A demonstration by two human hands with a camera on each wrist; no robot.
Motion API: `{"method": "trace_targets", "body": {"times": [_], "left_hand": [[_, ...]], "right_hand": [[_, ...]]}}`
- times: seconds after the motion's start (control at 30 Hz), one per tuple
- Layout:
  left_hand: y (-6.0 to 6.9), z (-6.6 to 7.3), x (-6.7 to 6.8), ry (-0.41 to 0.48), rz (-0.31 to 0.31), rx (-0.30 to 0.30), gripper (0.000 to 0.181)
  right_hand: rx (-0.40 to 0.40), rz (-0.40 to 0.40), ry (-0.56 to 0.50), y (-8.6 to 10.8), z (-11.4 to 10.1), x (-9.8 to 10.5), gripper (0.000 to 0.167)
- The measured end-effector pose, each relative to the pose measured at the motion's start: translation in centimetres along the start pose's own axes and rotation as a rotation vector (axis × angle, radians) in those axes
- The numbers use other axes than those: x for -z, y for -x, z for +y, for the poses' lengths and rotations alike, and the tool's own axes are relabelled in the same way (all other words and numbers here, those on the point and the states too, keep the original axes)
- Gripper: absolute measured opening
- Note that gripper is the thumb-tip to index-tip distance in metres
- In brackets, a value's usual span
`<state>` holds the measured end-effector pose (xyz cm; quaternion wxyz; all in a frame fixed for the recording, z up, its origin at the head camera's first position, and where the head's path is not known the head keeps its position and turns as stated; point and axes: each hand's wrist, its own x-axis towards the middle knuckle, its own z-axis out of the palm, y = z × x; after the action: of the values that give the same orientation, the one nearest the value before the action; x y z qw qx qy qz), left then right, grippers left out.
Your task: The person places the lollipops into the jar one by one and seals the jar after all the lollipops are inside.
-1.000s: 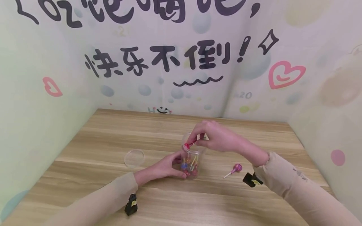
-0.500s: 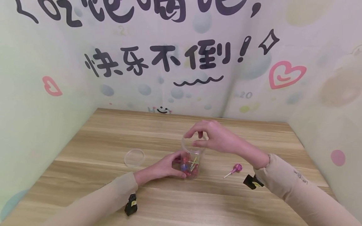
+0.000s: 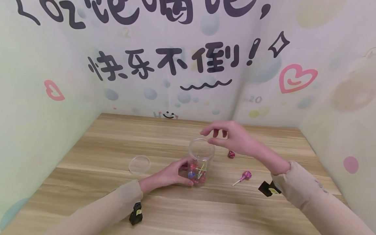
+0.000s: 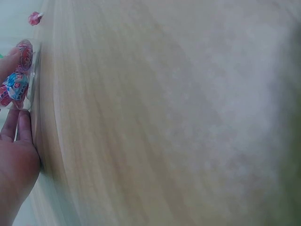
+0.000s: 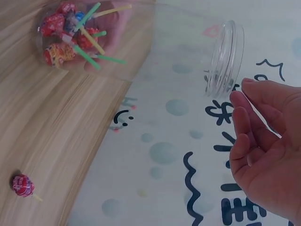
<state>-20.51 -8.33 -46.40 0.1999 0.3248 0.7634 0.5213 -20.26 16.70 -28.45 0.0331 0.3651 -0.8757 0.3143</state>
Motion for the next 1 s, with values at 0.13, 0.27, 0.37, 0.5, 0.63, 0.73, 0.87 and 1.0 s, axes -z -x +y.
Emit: {"method": "trace_targets", "body": {"times": [0.13, 0.27, 0.37, 0.5, 0.63, 0.73, 0.87, 1.0], "left_hand": [[-0.2, 0.0, 0.0, -0.004, 0.004, 0.001, 0.068], [-0.4, 0.1, -0.1, -0.011, 0.012, 0.018, 0.071], [-0.3, 0.4, -0.2, -0.017, 0.018, 0.033, 0.07], [0.1, 0.5, -0.3, -0.018, 0.025, 0.061, 0.07], [0.5, 0.2, -0.3, -0.013, 0.027, 0.059, 0.07], [0.4, 0.0, -0.4, -0.017, 0.026, 0.029, 0.07], [0.3, -0.1, -0.4, -0.024, 0.021, 0.01, 0.07], [0.1, 0.0, -0.3, -0.023, 0.022, 0.021, 0.07]], "right_hand": [[-0.032, 0.041, 0.002, 1.4, 1.0, 0.3, 0.024], [-0.079, 0.069, 0.018, 3.4, 2.3, 0.3, 0.024], [-0.12, 0.075, 0.03, 4.9, 3.4, 0.0, 0.024], [-0.166, 0.082, 0.051, 6.8, 4.8, -0.7, 0.025], [-0.213, 0.086, 0.051, 8.6, 5.9, -1.4, 0.024], [-0.254, 0.086, 0.05, 9.7, 6.5, -1.9, 0.024], [-0.294, 0.078, 0.052, 11.0, 7.3, -2.4, 0.027], [-0.316, 0.075, 0.03, 12.3, 7.9, -3.0, 0.03]]}}
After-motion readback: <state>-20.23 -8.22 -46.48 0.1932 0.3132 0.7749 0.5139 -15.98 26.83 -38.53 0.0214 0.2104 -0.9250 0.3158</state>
